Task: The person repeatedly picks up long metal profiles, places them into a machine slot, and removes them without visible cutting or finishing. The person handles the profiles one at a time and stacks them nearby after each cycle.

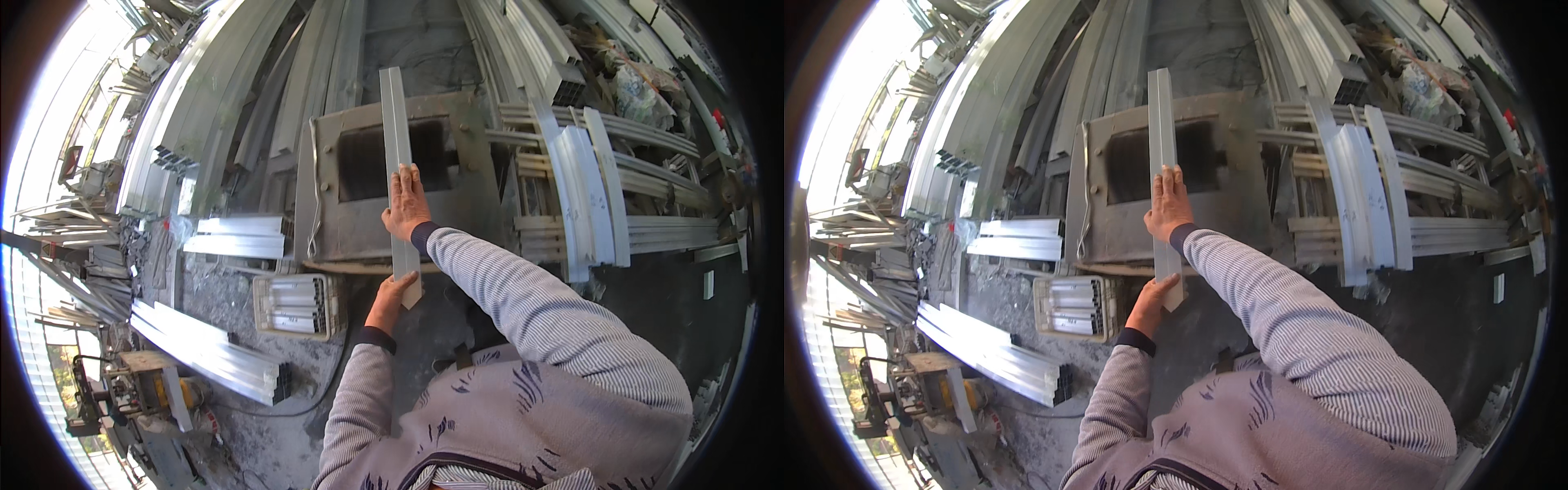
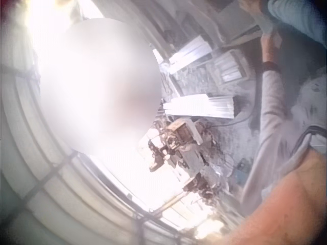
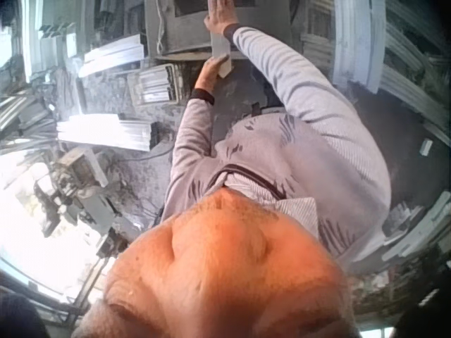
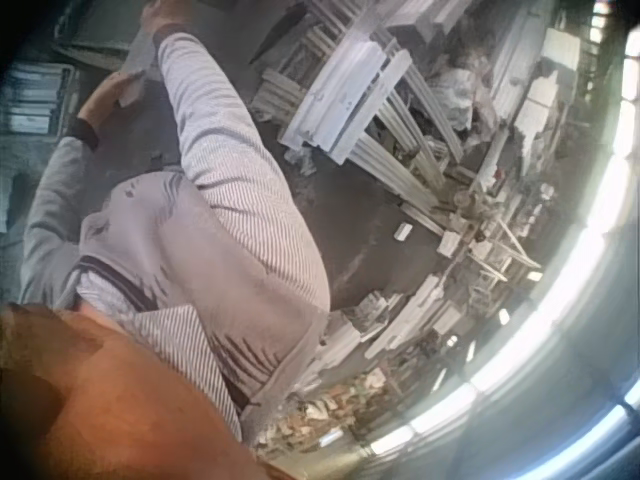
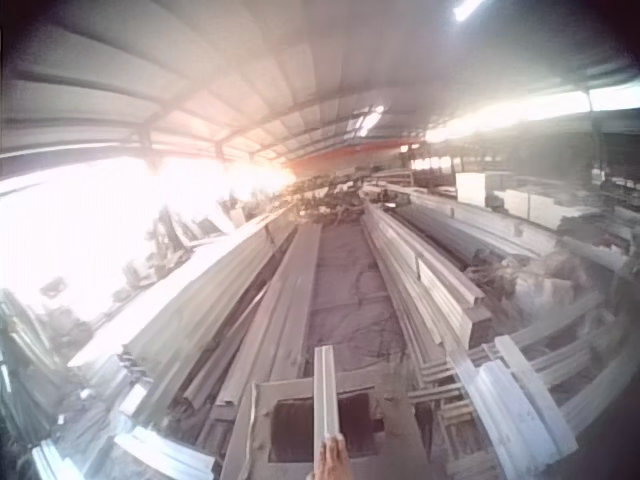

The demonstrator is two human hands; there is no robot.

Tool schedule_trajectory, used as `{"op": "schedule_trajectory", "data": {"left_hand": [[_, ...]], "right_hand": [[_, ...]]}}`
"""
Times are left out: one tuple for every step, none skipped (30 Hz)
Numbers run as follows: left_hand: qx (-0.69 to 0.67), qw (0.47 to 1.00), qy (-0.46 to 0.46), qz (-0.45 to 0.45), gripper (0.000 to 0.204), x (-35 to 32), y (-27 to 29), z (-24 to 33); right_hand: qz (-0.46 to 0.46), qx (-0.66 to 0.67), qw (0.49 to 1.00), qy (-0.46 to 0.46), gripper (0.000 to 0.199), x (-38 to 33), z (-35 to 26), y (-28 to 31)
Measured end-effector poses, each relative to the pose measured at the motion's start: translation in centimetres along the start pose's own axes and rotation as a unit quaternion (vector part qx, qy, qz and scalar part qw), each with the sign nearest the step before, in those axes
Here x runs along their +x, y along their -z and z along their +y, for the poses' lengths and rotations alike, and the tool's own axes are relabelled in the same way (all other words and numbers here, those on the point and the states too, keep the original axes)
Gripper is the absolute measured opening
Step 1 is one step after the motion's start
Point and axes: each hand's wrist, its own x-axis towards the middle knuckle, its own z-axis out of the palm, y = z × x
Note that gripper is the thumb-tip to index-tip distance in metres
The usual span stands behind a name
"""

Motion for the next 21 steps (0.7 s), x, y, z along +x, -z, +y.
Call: {"op": "schedule_trajectory", "data": {"left_hand": [[-0.017,1.000,0.011,-0.003,0.037,1.6,-0.6,1.1],[-0.032,0.999,0.021,-0.006,0.037,3.0,-1.1,2.1],[-0.026,0.999,0.019,-0.015,0.037,4.1,-1.5,2.8],[-0.018,0.999,0.023,-0.017,0.037,5.0,-1.8,3.3],[-0.008,0.999,0.026,-0.019,0.037,5.7,-2.2,3.7],[-0.001,0.999,0.027,-0.023,0.038,6.0,-2.4,3.8],[0.007,0.999,0.027,-0.026,0.040,5.8,-2.4,3.5],[0.012,0.999,0.021,-0.029,0.041,5.5,-2.5,3.1],[0.009,0.999,0.010,-0.037,0.040,4.8,-2.6,2.4],[0.006,0.999,-0.001,-0.043,0.040,3.9,-2.6,1.4],[0.010,0.999,-0.006,-0.048,0.039,2.9,-2.5,0.4],[0.016,0.999,-0.006,-0.047,0.039,1.8,-2.3,-0.7],[0.021,0.998,-0.009,-0.051,0.038,0.7,-2.1,-1.9],[0.029,0.998,-0.014,-0.051,0.037,-0.7,-1.7,-3.3],[0.029,0.998,-0.002,-0.049,0.036,-2.2,-1.2,-4.7],[0.029,0.998,-0.006,-0.053,0.035,-3.7,-0.6,-6.1],[0.058,0.997,0.023,-0.038,0.036,-5.1,0.1,-7.4],[0.055,0.998,-0.009,-0.036,0.039,-6.7,0.7,-9.0],[0.052,0.998,0.011,-0.023,0.040,-7.9,1.2,-10.4],[0.050,0.998,0.017,-0.017,0.041,-9.1,1.8,-11.9],[0.068,0.997,0.019,-0.006,0.041,-10.3,2.5,-13.2]], "right_hand": [[-0.002,-0.002,1.000,-0.007,0.089,1.9,0.8,0.5],[-0.003,-0.008,1.000,-0.010,0.089,3.4,1.5,1.0],[-0.006,-0.014,1.000,-0.015,0.089,4.5,2.1,1.4],[0.002,-0.015,1.000,-0.014,0.090,5.4,2.7,1.8],[0.015,-0.030,0.999,-0.016,0.090,5.9,3.1,2.1],[0.025,-0.032,0.999,-0.015,0.090,5.9,3.5,2.4],[0.031,-0.034,0.999,-0.016,0.089,5.5,3.7,2.6],[0.030,-0.037,0.999,-0.021,0.089,4.8,3.8,2.7],[0.038,-0.040,0.998,-0.017,0.089,3.9,3.7,2.7],[0.033,-0.055,0.998,-0.022,0.089,2.5,3.5,2.7],[0.026,-0.065,0.997,-0.025,0.091,1.1,3.2,2.7],[0.012,-0.081,0.996,-0.024,0.091,-0.5,2.8,2.7],[-0.003,-0.092,0.995,-0.027,0.090,-2.2,2.2,2.5],[-0.015,-0.116,0.993,-0.031,0.090,-4.1,1.6,2.3],[-0.032,-0.092,0.995,-0.037,0.089,-6.0,1.0,2.1],[-0.045,-0.084,0.995,-0.043,0.089,-7.8,0.4,2.0],[-0.060,-0.110,0.991,-0.047,0.090,-9.8,-0.5,1.8],[-0.082,-0.098,0.991,-0.048,0.091,-11.8,-1.2,1.7],[-0.113,-0.080,0.989,-0.057,0.092,-13.6,-1.8,1.5],[-0.129,-0.061,0.988,-0.063,0.092,-15.2,-2.5,1.3],[-0.146,-0.057,0.986,-0.063,0.091,-16.8,-3.2,1.1]]}}
